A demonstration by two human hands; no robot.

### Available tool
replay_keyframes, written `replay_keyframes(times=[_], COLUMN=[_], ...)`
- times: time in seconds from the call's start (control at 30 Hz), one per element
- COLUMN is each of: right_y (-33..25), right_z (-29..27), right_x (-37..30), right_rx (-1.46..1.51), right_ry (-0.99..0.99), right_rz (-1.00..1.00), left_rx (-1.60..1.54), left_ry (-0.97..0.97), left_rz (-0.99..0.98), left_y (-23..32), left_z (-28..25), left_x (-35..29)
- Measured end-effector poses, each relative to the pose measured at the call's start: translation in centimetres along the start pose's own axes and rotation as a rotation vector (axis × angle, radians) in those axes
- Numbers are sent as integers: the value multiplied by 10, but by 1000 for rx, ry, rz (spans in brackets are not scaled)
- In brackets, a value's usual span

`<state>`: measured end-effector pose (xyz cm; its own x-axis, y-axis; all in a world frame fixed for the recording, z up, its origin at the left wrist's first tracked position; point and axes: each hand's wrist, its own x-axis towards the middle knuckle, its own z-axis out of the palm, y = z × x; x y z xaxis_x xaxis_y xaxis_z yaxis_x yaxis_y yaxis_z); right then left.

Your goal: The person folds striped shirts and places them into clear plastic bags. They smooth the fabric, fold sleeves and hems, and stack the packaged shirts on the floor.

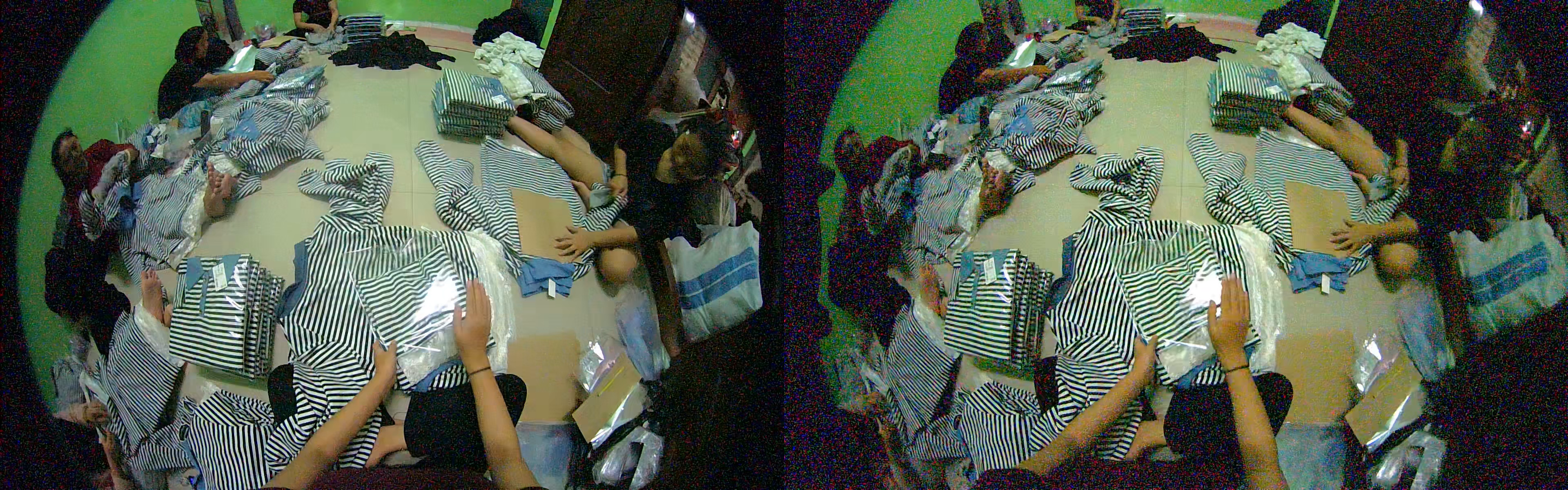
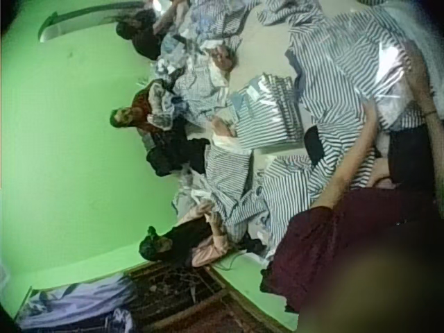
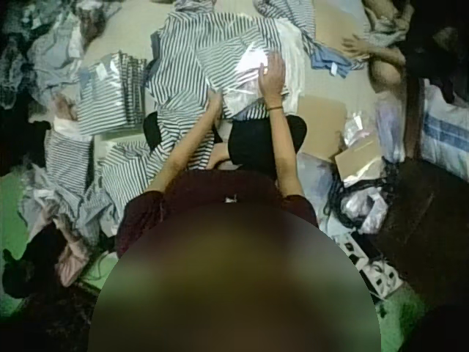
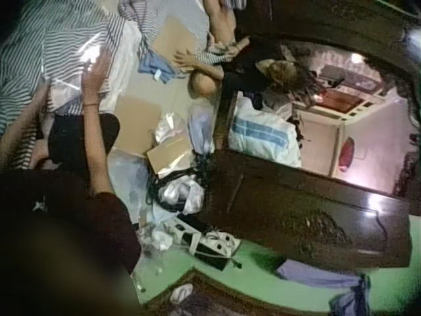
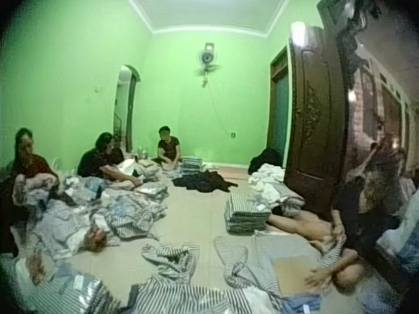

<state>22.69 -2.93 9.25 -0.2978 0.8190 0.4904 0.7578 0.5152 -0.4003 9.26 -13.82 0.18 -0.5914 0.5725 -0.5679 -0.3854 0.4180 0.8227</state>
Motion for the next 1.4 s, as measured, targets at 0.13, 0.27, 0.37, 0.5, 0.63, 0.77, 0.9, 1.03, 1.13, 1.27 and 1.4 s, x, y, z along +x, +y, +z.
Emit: replay_keyframes(times=[0.13,0.27,0.37,0.5,0.63,0.77,0.9,1.03,1.13,1.27,1.4], right_y=[26,52,71,96,111,116,104,80,64,28,-18], right_z=[56,64,55,55,56,36,24,21,4,-68,-190], right_x=[-16,-18,-21,-42,-70,-84,-77,-57,-17,57,78], right_rx=[-265,-117,-93,606,191,332,933,1125,1257,1435,1570], right_ry=[-636,-106,-244,-183,-223,-515,-494,-337,-417,-311,-168], right_rz=[48,117,693,730,591,662,1009,1178,962,751,473], left_rx=[155,237,397,443,409,687,300,153,208,150,-208], left_ry=[50,119,132,32,-23,-486,-329,-381,-414,-579,-701], left_rz=[154,240,312,419,184,-1,-106,-77,96,161,398], left_y=[-6,-8,8,47,55,43,26,38,87,215,318], left_z=[1,6,4,-9,-37,-79,-84,-76,-69,-79,-106], left_x=[-4,2,24,65,69,50,39,39,36,9,-70])
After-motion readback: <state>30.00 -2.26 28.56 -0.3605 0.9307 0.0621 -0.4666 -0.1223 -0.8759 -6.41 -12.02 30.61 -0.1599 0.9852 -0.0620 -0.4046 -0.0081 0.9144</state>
